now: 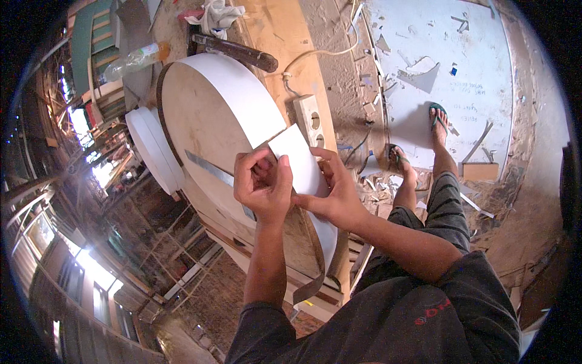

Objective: The person fits a curved wooden strip around the edge of a circular wooden board, then wipes the board's surface with a cloth. The person handles the strip and board by hand and uses a cloth to clean the surface.

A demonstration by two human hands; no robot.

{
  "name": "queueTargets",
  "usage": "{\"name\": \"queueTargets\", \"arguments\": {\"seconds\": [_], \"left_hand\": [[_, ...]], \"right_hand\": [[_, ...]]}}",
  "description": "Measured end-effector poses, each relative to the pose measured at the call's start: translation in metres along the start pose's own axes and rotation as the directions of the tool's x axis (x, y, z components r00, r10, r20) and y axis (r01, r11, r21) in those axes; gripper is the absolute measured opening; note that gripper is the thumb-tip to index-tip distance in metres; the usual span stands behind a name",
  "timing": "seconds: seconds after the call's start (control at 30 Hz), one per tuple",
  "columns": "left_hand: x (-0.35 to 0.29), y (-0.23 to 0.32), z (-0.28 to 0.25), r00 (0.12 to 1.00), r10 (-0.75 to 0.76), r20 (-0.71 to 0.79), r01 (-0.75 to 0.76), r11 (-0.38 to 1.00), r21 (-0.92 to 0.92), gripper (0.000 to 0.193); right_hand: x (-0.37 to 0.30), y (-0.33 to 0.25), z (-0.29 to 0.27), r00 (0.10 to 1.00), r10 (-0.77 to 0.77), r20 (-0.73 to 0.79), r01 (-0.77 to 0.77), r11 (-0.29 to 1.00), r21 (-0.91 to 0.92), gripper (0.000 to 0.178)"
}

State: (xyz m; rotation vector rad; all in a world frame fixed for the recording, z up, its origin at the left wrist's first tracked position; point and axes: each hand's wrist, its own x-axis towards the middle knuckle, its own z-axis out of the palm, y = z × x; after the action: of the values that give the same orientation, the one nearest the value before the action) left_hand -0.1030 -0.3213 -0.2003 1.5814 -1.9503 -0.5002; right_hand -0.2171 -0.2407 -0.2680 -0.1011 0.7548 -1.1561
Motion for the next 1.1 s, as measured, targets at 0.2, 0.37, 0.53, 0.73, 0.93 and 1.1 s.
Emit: {"name": "queueTargets", "arguments": {"seconds": [0.2,0.37,0.53,0.73,0.93,1.1], "left_hand": [[-0.0019,-0.0026,0.0012,1.0,-0.013,-0.023,0.014,1.0,0.021,0.032],[0.0008,-0.0006,-0.0007,1.0,0.027,-0.005,-0.026,0.996,0.083,0.029],[0.0,-0.0021,0.0007,1.0,0.009,-0.029,-0.008,0.999,0.036,0.025],[-0.0015,-0.0042,0.0011,0.998,-0.028,-0.059,0.03,0.999,0.028,0.021],[-0.0003,-0.0042,0.0009,0.999,0.002,-0.046,0.001,0.998,0.07,0.019],[0.0015,-0.0014,0.0001,0.999,0.03,-0.034,-0.026,0.994,0.102,0.018]], "right_hand": [[0.0013,0.0001,-0.0014,0.999,-0.027,0.024,0.029,0.995,-0.091,0.096],[0.0023,-0.0017,0.0002,1.0,-0.017,0.015,0.018,0.997,-0.079,0.099],[0.0024,-0.0033,0.0,1.0,-0.018,0.01,0.019,0.991,-0.134,0.099],[0.0002,-0.0038,0.0009,1.0,-0.014,-0.009,0.012,0.985,-0.172,0.099],[-0.0001,-0.0018,0.0024,1.0,-0.004,-0.021,0.001,0.988,-0.153,0.098],[0.0011,0.0034,0.0012,1.0,-0.004,-0.023,0.0,0.99,-0.142,0.098]]}}
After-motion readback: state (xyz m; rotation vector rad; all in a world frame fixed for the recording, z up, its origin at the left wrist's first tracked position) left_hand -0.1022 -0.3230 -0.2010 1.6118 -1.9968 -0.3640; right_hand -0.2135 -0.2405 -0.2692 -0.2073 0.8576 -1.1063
